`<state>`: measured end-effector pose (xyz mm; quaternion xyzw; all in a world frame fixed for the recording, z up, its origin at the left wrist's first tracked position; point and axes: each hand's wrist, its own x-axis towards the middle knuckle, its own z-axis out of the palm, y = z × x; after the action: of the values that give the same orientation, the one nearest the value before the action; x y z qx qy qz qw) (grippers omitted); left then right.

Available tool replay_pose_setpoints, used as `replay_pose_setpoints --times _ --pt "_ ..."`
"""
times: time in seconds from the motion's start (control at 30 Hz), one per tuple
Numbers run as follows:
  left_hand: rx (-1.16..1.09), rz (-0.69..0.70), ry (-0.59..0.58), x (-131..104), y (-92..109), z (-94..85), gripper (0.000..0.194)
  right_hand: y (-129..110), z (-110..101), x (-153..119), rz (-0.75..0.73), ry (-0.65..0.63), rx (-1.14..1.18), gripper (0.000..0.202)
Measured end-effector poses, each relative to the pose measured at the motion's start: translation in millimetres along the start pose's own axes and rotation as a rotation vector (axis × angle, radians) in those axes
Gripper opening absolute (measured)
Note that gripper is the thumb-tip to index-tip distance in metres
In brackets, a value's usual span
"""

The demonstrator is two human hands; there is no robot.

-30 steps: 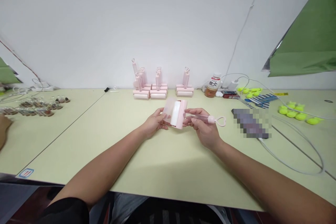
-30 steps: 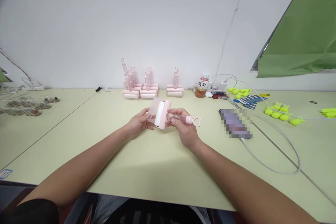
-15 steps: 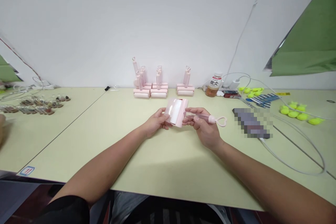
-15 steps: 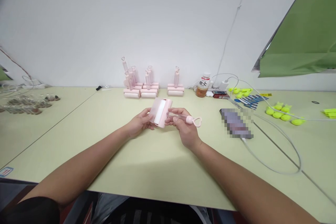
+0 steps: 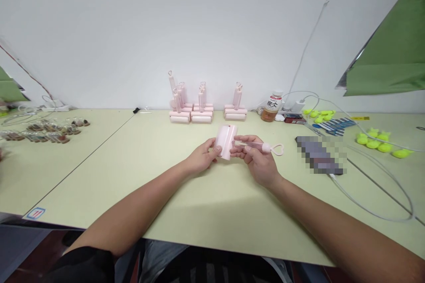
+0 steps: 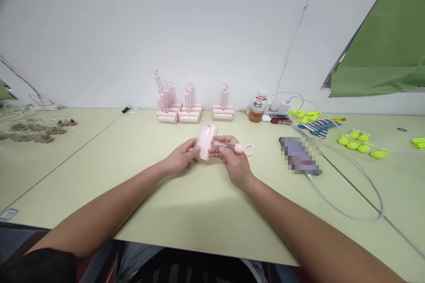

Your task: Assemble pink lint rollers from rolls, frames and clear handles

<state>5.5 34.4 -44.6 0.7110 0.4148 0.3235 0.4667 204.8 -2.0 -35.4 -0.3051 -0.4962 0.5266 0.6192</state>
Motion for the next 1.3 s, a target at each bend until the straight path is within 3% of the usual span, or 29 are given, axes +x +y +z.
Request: replay_pose_setpoints --times 0.1,0.17,0.27,0.4,0.5,0.73,0.83,0.93,1.07,1.3 --pt "0.463 0.225 0.205 -7.3 15.1 -0.2 0.061 1.3 1.2 -0.5 0.016 0.013 -0.036 0.023" --pt "0.625 0.341 0.186 -12.4 27.6 4.8 0.055 1.8 4.1 -3.5 0.019 0.027 -0.105 0.027" --pt "0.695 0.441 0.104 -17.0 44.1 18.2 0.040 0.7 11.7 -10.6 -0.041 0.046 -0.259 0.037" --pt "0.757 0.426 0.123 -12.4 57.8 22.7 0.017 -3.6 21.4 -19.8 -0.103 -0.071 -0.324 0.050" --pt "0.715 0.363 0.256 0.6 67.6 -1.4 0.019 -5.5 22.9 -23.9 -0.076 -0.161 -0.297 0.059" --pt "0.557 0.212 0.578 53.8 101.6 -109.8 0.021 -0.5 16.3 -22.0 0.071 -0.057 -0.302 0.043" --pt "0.579 0.167 0.701 84.0 105.1 -140.7 0.029 1.3 16.9 -20.0 0.101 -0.021 -0.257 0.037" --pt "0.640 0.082 0.767 116.0 98.4 -154.1 0.032 1.5 18.7 -20.5 0.106 -0.019 -0.225 0.033" --pt "0.791 -0.008 0.818 152.2 82.3 -156.8 0.031 -0.2 20.5 -22.5 0.134 -0.032 -0.210 0.030" --pt "0.814 -0.135 0.837 187.1 59.9 -159.3 0.034 0.5 22.7 -23.5 0.228 -0.055 -0.190 0.025"
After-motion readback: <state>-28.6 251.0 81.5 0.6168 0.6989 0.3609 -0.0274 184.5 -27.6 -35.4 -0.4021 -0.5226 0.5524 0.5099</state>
